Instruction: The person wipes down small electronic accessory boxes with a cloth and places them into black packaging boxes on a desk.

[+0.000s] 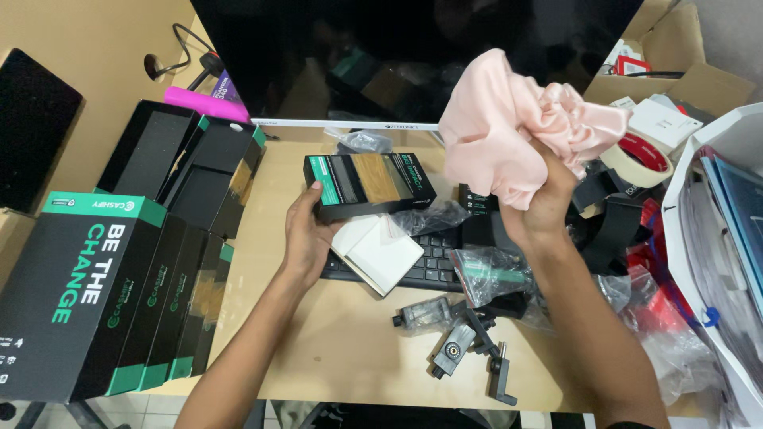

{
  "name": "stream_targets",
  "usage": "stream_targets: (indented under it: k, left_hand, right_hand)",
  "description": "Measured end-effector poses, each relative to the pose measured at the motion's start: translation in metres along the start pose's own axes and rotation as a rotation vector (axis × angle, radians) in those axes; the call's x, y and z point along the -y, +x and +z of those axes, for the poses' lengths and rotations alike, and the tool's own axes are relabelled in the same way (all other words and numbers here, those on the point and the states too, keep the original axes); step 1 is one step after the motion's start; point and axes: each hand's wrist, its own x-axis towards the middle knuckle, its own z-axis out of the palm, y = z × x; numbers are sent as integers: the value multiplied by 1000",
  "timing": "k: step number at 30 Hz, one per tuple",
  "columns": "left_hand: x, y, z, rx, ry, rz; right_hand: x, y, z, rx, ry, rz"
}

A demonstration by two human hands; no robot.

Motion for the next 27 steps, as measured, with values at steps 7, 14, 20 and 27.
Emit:
stream_targets:
  k: [7, 14, 20, 27]
  left_hand:
    - [-9, 27, -31, -19, 82, 66]
    - [-17, 19, -21, -159, 619, 259]
    - [-28, -29, 4, -43, 1310, 390]
    - [-15, -54, 30, 237, 1792, 597]
  right_hand:
    - [-10, -4, 28, 8, 159, 483]
    - [-56, -3, 30, 18, 105, 826]
    - [-58, -7, 25, -6, -85, 601]
    - [-61, -9, 25, 0, -55, 537]
